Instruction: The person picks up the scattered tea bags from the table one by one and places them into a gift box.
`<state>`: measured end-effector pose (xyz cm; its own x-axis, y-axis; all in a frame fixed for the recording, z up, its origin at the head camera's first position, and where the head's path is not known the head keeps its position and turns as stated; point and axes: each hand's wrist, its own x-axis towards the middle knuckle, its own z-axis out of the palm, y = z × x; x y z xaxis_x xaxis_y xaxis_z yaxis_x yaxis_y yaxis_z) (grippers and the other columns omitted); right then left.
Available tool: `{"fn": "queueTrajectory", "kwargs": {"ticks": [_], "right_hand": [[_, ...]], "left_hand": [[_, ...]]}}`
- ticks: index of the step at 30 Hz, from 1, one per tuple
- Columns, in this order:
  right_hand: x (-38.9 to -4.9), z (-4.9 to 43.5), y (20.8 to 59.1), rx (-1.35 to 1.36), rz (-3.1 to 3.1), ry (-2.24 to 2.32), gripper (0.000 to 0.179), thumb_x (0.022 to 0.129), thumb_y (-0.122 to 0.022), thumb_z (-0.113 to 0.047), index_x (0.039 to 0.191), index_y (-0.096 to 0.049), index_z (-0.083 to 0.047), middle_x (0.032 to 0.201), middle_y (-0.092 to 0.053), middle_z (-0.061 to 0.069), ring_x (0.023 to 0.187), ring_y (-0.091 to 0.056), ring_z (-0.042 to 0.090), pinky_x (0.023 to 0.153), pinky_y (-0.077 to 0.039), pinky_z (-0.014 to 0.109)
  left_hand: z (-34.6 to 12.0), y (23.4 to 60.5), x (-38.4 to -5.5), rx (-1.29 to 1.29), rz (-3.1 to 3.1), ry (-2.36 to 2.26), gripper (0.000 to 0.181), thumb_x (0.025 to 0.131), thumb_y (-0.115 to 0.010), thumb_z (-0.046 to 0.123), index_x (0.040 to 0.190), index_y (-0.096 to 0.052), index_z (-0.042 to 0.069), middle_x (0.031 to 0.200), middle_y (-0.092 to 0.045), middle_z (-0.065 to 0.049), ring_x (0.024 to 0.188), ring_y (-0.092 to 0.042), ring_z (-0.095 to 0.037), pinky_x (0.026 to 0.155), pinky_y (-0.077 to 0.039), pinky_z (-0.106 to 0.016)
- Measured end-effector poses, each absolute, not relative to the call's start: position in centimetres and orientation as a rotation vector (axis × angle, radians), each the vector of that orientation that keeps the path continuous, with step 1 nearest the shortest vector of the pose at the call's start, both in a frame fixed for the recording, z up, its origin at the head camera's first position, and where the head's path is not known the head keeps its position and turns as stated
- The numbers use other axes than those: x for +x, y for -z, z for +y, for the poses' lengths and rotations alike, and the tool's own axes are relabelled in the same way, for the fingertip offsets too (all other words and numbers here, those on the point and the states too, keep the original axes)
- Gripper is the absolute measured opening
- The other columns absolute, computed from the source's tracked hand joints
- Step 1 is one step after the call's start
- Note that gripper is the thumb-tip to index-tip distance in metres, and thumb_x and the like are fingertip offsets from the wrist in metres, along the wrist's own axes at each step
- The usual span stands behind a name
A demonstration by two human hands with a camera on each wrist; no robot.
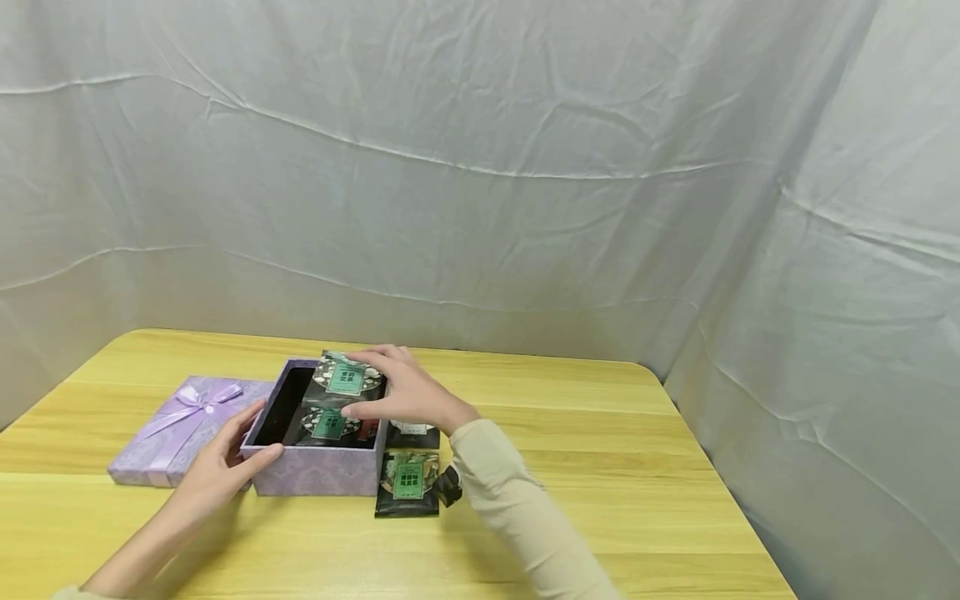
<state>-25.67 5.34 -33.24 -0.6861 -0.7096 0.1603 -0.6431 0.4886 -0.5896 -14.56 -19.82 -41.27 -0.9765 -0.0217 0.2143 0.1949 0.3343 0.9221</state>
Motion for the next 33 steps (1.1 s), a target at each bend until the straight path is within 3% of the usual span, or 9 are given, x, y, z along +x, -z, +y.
{"fn": "queueTrajectory", "kwargs": {"ticks": [5,13,27,28,33], "right_hand": [[-25.6,4.5,33.3,-1.192,2.601,0.974,0.076,0.082,-0.074,-0.044,0.148,-0.041,-0.024,0.151,-0.034,0.003,0.137,-0.029,0.023,0.105,-0.031,0.055],[-26.3,3.1,33.9,-1.15,2.556,0.967,0.073,0.084,-0.071,-0.046,0.148,-0.04,-0.033,0.152,-0.032,-0.001,0.136,-0.03,0.018,0.106,-0.033,0.05],[-27.0,1.9,34.6,-1.123,2.52,0.926,0.071,0.085,-0.072,-0.044,0.148,-0.041,-0.029,0.152,-0.034,0.001,0.136,-0.03,0.018,0.106,-0.033,0.046],[-27.0,1.9,34.7,-1.113,2.509,0.928,0.071,0.085,-0.072,-0.043,0.148,-0.041,-0.029,0.152,-0.033,0.002,0.132,-0.038,0.019,0.106,-0.034,0.045],[-26.8,1.6,34.7,-1.089,2.505,0.898,0.072,0.085,-0.072,-0.044,0.148,-0.041,-0.03,0.153,-0.03,0.003,0.125,-0.043,0.019,0.106,-0.035,0.042]], "left_hand": [[-19.8,41.2,-14.5,-0.152,-2.41,1.714,0.072,0.093,-0.065,0.013,0.151,-0.023,-0.002,0.144,-0.033,-0.034,0.116,-0.051,-0.046,0.082,-0.042,-0.012],[-19.9,41.2,-14.5,-0.136,-2.425,1.71,0.073,0.094,-0.065,0.014,0.151,-0.022,-0.003,0.144,-0.033,-0.035,0.117,-0.049,-0.046,0.082,-0.04,-0.011],[-19.9,41.1,-14.6,-0.131,-2.432,1.722,0.074,0.094,-0.065,0.015,0.151,-0.021,-0.002,0.145,-0.032,-0.034,0.119,-0.049,-0.047,0.084,-0.038,-0.01],[-19.9,41.1,-14.6,-0.131,-2.43,1.724,0.074,0.094,-0.064,0.015,0.151,-0.022,-0.002,0.145,-0.032,-0.033,0.118,-0.049,-0.047,0.084,-0.038,-0.01],[-19.9,41.2,-14.6,-0.134,-2.427,1.725,0.073,0.094,-0.064,0.015,0.151,-0.022,-0.002,0.146,-0.032,-0.033,0.118,-0.05,-0.045,0.083,-0.039,-0.011]]}}
